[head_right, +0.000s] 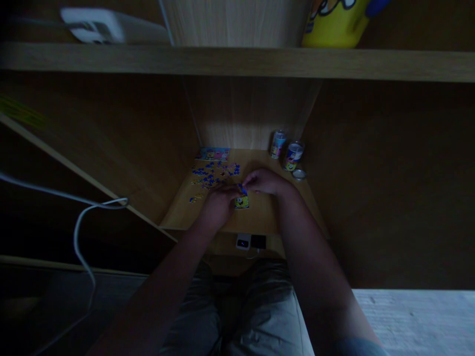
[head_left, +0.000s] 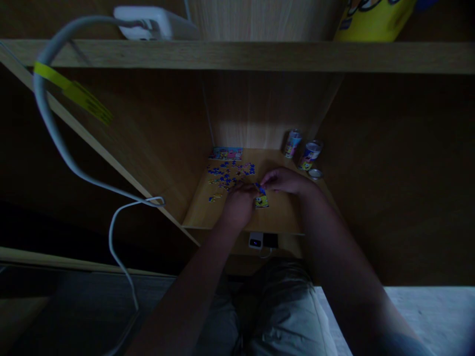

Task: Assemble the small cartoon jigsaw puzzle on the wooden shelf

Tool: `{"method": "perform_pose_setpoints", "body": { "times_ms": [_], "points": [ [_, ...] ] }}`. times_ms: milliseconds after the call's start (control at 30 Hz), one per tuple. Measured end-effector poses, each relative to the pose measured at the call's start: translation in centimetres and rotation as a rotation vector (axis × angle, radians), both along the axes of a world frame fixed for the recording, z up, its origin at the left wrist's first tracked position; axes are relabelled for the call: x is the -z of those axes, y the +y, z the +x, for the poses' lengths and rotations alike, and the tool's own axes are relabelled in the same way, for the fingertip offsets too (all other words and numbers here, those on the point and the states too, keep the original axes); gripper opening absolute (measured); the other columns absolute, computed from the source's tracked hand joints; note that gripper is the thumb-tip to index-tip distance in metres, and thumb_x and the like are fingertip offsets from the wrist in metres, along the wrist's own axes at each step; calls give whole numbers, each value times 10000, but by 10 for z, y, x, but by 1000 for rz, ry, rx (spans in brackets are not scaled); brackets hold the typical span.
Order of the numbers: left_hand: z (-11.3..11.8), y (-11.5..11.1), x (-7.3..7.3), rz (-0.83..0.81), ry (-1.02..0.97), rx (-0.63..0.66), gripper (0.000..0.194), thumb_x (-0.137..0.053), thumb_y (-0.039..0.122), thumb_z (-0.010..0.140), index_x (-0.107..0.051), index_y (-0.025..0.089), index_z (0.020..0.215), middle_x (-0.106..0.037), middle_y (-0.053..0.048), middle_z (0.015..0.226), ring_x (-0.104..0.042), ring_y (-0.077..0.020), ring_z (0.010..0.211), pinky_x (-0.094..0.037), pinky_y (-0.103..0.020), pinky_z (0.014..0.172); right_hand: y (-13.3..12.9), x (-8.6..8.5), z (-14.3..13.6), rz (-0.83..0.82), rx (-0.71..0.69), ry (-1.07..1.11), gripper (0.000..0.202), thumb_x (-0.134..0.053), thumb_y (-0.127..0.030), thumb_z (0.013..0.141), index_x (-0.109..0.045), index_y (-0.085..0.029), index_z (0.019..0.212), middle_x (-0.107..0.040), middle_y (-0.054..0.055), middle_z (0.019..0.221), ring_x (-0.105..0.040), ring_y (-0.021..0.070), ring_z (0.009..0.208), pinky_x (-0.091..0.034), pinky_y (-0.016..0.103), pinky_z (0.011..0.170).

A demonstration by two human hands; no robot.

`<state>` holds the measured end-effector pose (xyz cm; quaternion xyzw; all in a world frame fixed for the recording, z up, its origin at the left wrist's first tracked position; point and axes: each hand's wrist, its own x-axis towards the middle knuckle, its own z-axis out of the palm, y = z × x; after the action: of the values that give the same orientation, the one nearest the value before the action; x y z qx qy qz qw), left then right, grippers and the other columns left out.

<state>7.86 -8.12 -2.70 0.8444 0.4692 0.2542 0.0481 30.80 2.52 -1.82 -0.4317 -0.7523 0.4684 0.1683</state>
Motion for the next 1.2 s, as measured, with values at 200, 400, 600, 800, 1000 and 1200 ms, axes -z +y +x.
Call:
{"method": "perform_pose_setpoints", "body": {
  "times_ms": [200,400,600,800,1000,1200],
  "points": [
    [1,0,-2,-2,34,2,456,-619,-55,907,-878,244,1134,-844,-77,1230,-758,-283,1154,-589,-516,1146,3,5,0,30,12,3,208,-853,-386,840,-874,-259,1004,-839,9,929,-685,161,728,-530,261,632],
    [1,-1,-3,6,34,-6,427,-621,-45,917,-872,243,1108,-845,-69,1221,-760,-274,1147,-585,-495,1152,1,4,0,58,0,-35,176,-832,-379,866,-874,-266,995,-841,7,931,-684,164,739,-525,270,644],
    [1,0,1,16,18,-7,391,-650,-24,925,-868,249,1100,-840,-68,1219,-755,-277,1135,-585,-488,1143,-1,0,-4,120,-10,-36,122,-893,-348,840,-857,-268,925,-852,-3,941,-753,207,871,-593,329,835],
    [1,0,1,9,11,-5,379,-648,-15,940,-870,242,1108,-842,-71,1202,-754,-278,1126,-573,-493,1154,-1,1,-5,146,-36,-57,100,-900,-318,847,-847,-270,917,-859,4,954,-777,229,927,-599,351,900],
    [1,0,1,14,27,-11,355,-637,10,953,-877,234,1088,-839,-77,1192,-747,-279,1103,-584,-497,1134,-2,1,-3,149,-1,-87,112,-894,-347,864,-846,-263,920,-853,11,938,-774,224,890,-599,340,856],
    [2,-2,-2,22,52,-21,322,-644,25,963,-874,223,1073,-842,-75,1176,-749,-276,1087,-590,-488,1118,-4,-4,-1,157,4,-110,87,-898,-328,871,-858,-267,920,-860,16,967,-782,237,929,-600,344,882]
  ]
}}
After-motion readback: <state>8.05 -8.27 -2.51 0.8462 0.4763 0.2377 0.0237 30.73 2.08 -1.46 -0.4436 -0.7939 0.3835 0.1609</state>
